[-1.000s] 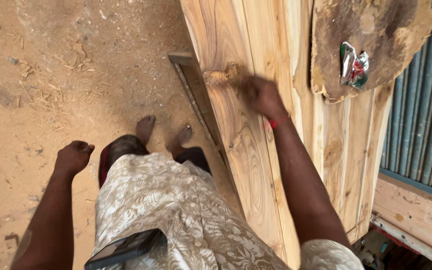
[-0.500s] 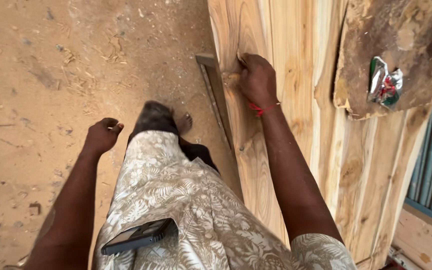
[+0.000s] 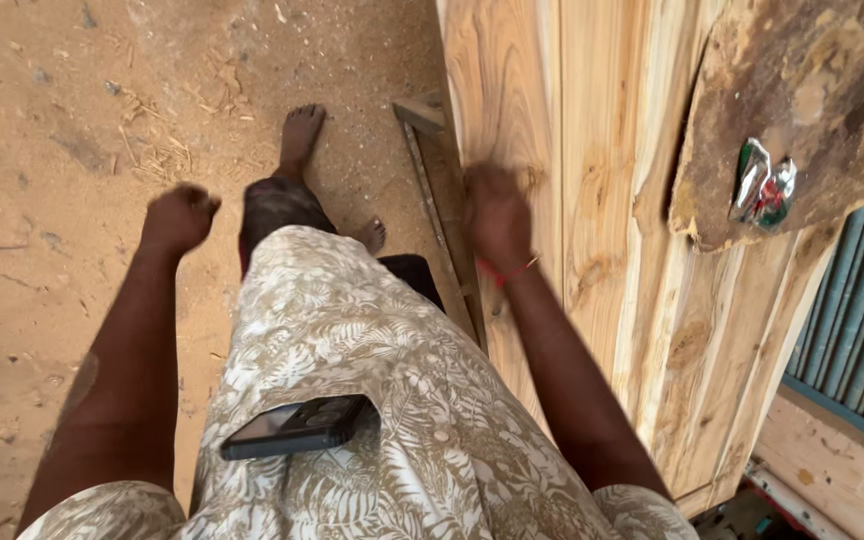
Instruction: The person sands a large wooden panel using a sanding block. They rub the block back and forth across the surface and edges of the wood, occasionally dipping the block into a small pile of sanding material on the panel to refresh the abrasive surface.
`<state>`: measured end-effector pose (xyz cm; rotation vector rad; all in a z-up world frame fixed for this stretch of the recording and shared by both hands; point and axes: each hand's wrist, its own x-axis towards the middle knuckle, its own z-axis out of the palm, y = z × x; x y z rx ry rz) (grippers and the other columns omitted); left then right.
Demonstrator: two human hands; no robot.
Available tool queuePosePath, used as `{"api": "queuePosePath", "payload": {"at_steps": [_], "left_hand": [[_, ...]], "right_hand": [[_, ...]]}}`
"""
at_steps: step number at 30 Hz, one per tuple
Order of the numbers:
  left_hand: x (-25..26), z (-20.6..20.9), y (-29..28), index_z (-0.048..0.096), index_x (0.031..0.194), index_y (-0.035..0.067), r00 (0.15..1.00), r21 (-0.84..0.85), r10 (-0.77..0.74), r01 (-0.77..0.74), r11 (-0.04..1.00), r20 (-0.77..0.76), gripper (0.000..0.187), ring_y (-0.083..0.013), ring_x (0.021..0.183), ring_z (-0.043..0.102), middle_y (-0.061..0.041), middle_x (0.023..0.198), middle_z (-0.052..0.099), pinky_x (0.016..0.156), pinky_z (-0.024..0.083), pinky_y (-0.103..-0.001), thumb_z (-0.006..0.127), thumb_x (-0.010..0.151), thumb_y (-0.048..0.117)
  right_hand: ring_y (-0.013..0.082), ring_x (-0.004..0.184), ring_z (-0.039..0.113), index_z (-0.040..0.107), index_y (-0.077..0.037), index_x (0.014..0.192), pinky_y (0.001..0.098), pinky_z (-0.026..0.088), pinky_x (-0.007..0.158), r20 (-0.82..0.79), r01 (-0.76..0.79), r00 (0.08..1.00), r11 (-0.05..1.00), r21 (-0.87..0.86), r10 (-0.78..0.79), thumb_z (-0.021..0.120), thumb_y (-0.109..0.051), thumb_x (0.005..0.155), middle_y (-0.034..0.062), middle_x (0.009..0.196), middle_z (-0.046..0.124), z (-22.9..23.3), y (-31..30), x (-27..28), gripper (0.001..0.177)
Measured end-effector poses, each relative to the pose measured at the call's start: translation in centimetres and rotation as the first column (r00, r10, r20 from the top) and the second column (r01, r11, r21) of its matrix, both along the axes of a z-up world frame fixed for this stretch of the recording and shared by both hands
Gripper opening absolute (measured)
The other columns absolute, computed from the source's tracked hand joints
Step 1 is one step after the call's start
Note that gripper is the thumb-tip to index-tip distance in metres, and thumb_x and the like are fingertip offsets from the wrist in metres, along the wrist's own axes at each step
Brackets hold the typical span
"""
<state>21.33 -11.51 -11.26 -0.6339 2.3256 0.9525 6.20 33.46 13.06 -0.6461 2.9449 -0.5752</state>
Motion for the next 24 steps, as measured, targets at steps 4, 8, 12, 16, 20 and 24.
{"api": "queuePosePath", "payload": {"at_steps": [4,8,12,16,20,24], "left_hand": [[-6.4,4.3,0.6,0.073,0.117,0.004,0.981,0.115,0.178,-0.168,0.979,-0.083,0.043,-0.034,0.105,0.072,-0.02,0.111,0.075,0.091,0.054,-0.044,0.072,0.097,0.042],[-5.4,3.1,1.7,0.074,0.116,0.004,0.992,0.092,0.098,-0.091,0.992,-0.075,0.044,-0.0371,0.106,0.072,-0.02,0.111,0.075,0.094,0.054,-0.046,0.071,0.098,0.044],[-0.3,-0.8,2.6,0.074,0.114,0.004,1.0,0.038,0.018,-0.018,0.999,-0.01,0.048,-0.0414,0.108,0.068,-0.023,0.111,0.074,0.094,0.053,-0.048,0.072,0.093,0.047],[3.8,-3.1,1.8,0.077,0.112,0.003,0.964,-0.007,-0.111,0.116,0.993,0.243,0.05,-0.041,0.11,0.07,-0.023,0.113,0.077,0.098,0.054,-0.048,0.066,0.099,0.049],[1.8,0.5,4.3,0.076,0.116,0.002,0.997,-0.082,-0.036,0.041,0.996,0.07,0.048,-0.0396,0.111,0.07,-0.023,0.116,0.075,0.097,0.053,-0.05,0.069,0.095,0.045],[-10.4,12.1,14.1,0.063,0.128,0.002,0.932,0.295,0.098,0.01,0.955,-0.348,0.051,-0.0371,0.12,0.056,-0.021,0.13,0.06,0.103,0.042,-0.048,0.071,0.092,0.038]], "right_hand": [[0.0371,0.103,0.069,0.069,0.0,0.108,0.0463,0.056,0.091,0.032,-0.09,0.996,0.992,0.085,0.087,0.063,-0.006,0.083,0.0198,0.108,0.072,0.4,-0.1,2.6,0.026],[0.0348,0.103,0.07,0.073,-0.006,0.111,0.0439,0.057,0.093,0.253,0.033,0.966,0.998,0.059,-0.047,0.061,-0.002,0.093,0.0154,0.108,0.074,0.8,2.4,-0.7,0.022],[0.0381,0.108,0.067,0.072,-0.002,0.109,0.0444,0.055,0.094,0.15,-0.049,0.988,0.998,0.033,0.044,0.063,-0.002,0.088,0.019,0.112,0.073,0.8,1.1,-0.8,0.022],[0.0342,0.114,0.07,0.074,-0.006,0.118,0.04,0.055,0.1,0.241,-0.064,0.967,0.995,-0.072,0.08,0.06,0.004,0.088,0.0171,0.12,0.074,2.3,1.8,1.3,0.034],[0.0258,0.114,0.073,0.07,-0.009,0.13,0.0338,0.057,0.1,0.378,0.269,0.91,0.937,-0.224,-0.172,0.06,0.006,0.094,0.0145,0.125,0.074,5.0,4.1,-1.1,0.041],[0.0219,0.115,0.069,0.069,0.002,0.128,0.0341,0.056,0.1,0.556,0.574,0.767,0.728,-0.374,-0.32,0.058,0.004,0.099,0.0136,0.125,0.073,6.5,6.1,-2.2,0.031]]}}
